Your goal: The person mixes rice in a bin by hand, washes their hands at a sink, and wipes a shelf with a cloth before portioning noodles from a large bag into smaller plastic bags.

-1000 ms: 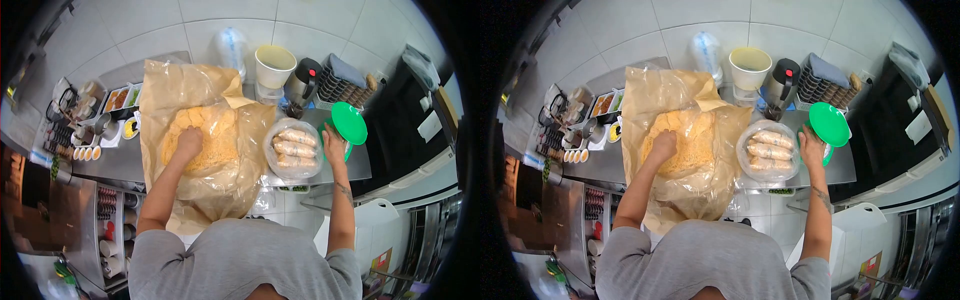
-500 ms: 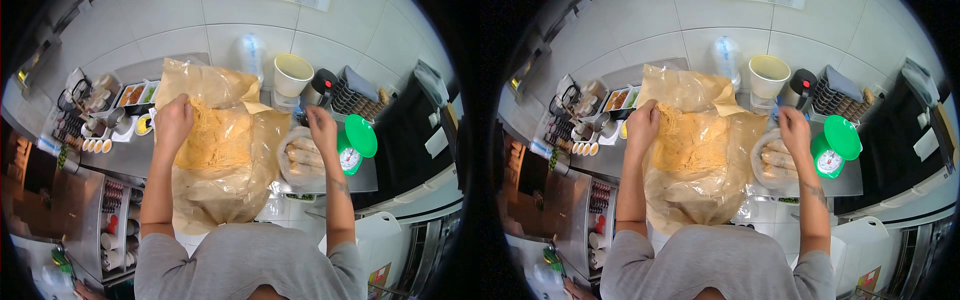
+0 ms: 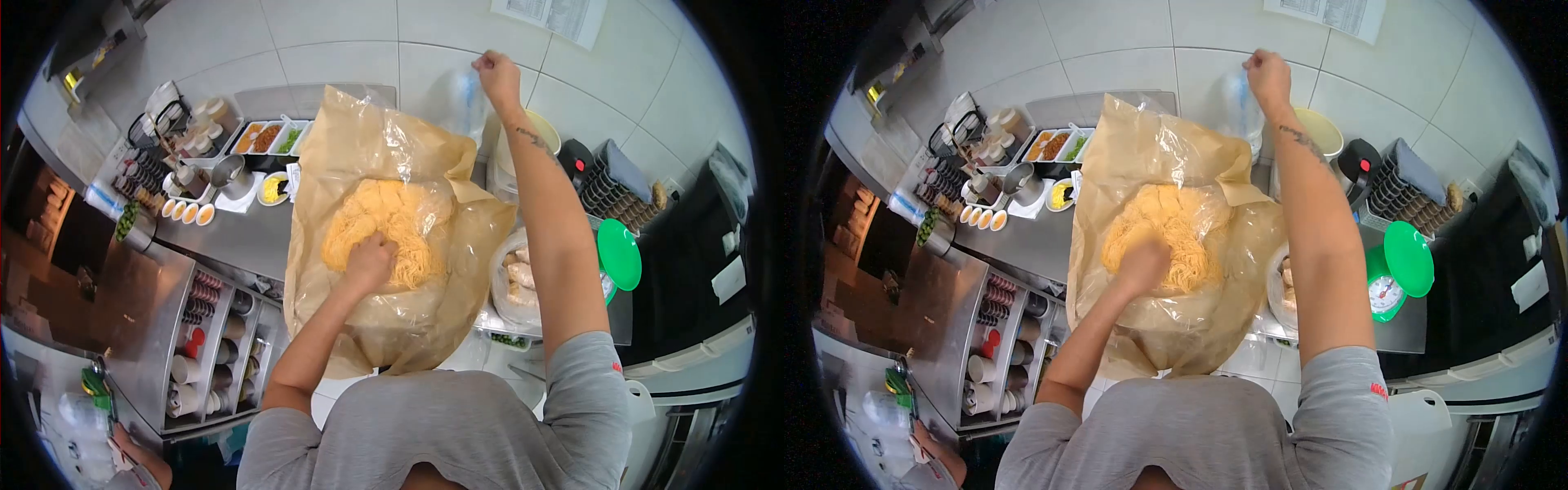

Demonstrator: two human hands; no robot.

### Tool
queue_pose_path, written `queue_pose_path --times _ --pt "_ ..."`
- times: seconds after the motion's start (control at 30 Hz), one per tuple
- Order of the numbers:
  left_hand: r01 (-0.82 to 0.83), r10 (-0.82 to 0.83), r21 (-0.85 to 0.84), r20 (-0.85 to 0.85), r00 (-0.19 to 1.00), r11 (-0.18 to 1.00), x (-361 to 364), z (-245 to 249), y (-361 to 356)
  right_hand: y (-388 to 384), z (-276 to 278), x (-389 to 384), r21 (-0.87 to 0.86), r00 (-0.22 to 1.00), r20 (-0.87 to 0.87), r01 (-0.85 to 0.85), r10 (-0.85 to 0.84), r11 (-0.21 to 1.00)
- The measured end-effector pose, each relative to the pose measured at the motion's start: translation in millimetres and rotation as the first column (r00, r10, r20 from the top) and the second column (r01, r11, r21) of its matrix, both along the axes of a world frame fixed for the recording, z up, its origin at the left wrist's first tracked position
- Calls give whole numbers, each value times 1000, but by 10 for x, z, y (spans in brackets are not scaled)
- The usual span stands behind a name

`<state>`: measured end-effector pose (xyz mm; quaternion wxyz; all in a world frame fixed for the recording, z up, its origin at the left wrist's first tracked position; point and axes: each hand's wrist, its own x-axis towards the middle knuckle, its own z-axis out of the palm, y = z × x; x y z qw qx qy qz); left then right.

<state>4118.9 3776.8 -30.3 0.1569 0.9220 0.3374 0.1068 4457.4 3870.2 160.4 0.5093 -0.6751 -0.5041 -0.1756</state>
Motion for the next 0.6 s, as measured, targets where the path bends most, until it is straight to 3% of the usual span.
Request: queue_pose_path --times 0.07,0.2,0.33,0.4,0.47,0.53,0.6 --pt "-10 10 9 -3 1000 1000 -26 130 81 -67 241 -40 119 1000 14 -26 25 993" --pt "19 -30 38 315 949 999 60 501 272 -355 813 -266 342 992 -21 -111 126 933" --pt "43 -37 8 682 731 999 327 1262 262 -694 1086 -418 399 925 22 -356 379 845" --pt "-10 -105 145 758 643 989 488 1600 213 -901 1165 -527 376 881 -26 -429 472 822" --pt "-260 -201 457 740 641 851 708 1760 279 -1059 1192 -575 349 843 -148 -445 517 825" --pt "-276 -207 428 789 579 861 871 1793 385 -1206 1178 -567 313 797 -280 -451 535 836" --pt "-7 -71 84 883 463 996 1028 1648 503 -1338 1075 -465 264 745 -415 -450 522 853"
